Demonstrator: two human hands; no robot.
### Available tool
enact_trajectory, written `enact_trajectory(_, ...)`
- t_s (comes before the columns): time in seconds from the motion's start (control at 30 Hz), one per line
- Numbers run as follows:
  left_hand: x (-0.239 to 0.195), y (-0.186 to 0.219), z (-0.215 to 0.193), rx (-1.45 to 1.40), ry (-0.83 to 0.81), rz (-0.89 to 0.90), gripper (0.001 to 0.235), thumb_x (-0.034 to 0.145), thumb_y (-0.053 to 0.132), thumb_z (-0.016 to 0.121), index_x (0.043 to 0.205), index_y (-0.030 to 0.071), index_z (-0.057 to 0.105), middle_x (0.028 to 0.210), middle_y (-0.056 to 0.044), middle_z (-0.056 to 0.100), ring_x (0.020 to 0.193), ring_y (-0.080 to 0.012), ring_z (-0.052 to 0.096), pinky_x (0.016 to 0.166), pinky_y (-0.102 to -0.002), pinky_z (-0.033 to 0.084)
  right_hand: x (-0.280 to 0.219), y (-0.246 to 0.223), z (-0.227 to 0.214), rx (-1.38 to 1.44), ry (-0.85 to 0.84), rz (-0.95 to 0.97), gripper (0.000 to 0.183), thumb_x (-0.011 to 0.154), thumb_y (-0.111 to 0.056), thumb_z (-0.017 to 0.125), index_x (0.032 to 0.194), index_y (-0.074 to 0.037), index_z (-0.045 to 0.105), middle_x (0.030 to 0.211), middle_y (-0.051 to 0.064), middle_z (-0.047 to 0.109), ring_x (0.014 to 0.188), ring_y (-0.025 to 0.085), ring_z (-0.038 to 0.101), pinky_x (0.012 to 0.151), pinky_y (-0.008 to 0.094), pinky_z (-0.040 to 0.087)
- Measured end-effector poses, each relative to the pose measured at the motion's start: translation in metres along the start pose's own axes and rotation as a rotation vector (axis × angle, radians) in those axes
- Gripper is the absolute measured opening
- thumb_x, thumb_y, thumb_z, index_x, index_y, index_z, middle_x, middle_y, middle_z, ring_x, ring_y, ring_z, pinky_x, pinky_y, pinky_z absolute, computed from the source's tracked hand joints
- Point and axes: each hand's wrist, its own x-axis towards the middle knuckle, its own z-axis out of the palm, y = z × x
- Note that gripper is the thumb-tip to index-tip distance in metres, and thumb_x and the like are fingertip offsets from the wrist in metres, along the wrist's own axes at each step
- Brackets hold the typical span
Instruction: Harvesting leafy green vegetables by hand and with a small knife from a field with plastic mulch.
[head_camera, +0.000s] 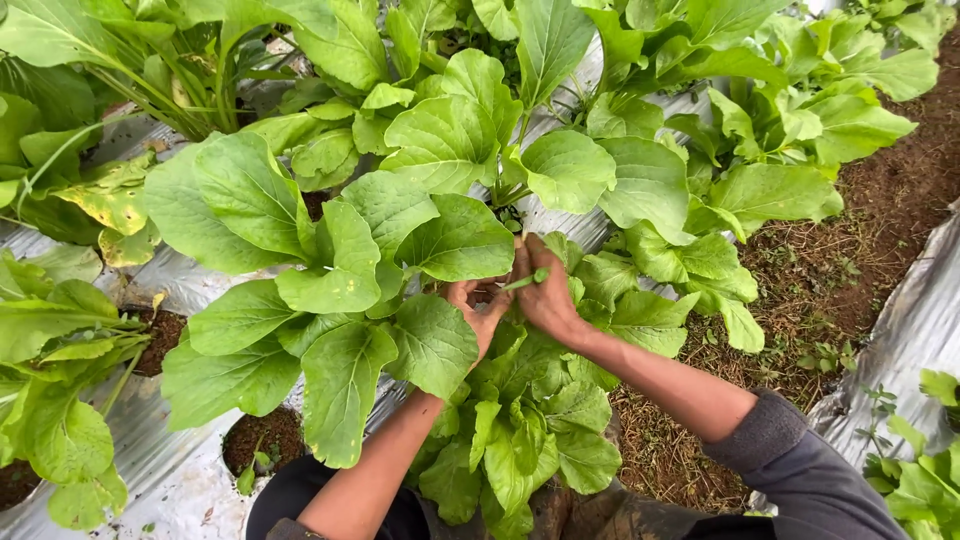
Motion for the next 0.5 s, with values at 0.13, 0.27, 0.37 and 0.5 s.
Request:
enact_trajectory(0.13, 0.023, 0.041, 0.000, -0.017, -0.105, -0.041, 0.055, 0.075, 0.010, 0.095, 0.120, 0.009, 0.064, 0.096, -0.010, 0.078, 0.070, -0.0213, 0.074, 0.053, -0.027, 0.057, 0.006, -0.006, -0.006, 0.036, 0.140, -0.078, 0.029, 0.113, -0.011, 0.038, 0.104, 0.003, 0.063, 0.084, 0.016, 0.066, 0.070, 0.026, 0.062, 0.073, 0.044, 0.055)
enact_trajectory(0.27, 0.085, 0.023, -0.014, -0.078, -0.826, -0.139, 0.064, 0.063, 0.032, 0.095, 0.117, 0.008, 0.071, 0.099, -0.009, 0.079, 0.085, -0.0147, 0.072, 0.072, -0.033, 0.063, -0.007, -0.030, -0.003, 0.323, 0.321, 0.127, 0.030, 0.113, -0.015, 0.041, 0.097, -0.001, 0.062, 0.068, 0.006, 0.058, 0.055, 0.015, 0.059, 0.058, 0.028, 0.051)
enact_trajectory(0.37, 0.062, 0.042, 0.018, -0.171, -0.829, -0.420, 0.060, 0.066, 0.029, 0.095, 0.112, -0.002, 0.073, 0.088, -0.019, 0.077, 0.068, -0.0225, 0.074, 0.056, -0.037, 0.065, 0.004, -0.011, -0.009, 0.295, 0.361, 0.152, 0.034, 0.114, -0.023, 0.040, 0.094, -0.006, 0.062, 0.065, 0.000, 0.051, 0.051, 0.009, 0.048, 0.055, 0.027, 0.043)
enact_trajectory(0.5, 0.050, 0.077, 0.027, -0.322, -0.342, -0.649, 0.028, 0.084, 0.011, 0.090, 0.099, -0.008, 0.076, 0.080, -0.027, 0.074, 0.056, -0.0330, 0.075, 0.047, -0.040, 0.066, -0.022, -0.061, -0.006, 0.094, 0.248, -0.033, 0.037, 0.115, -0.025, 0.035, 0.097, -0.006, 0.061, 0.074, 0.001, 0.049, 0.063, 0.012, 0.041, 0.061, 0.032, 0.038)
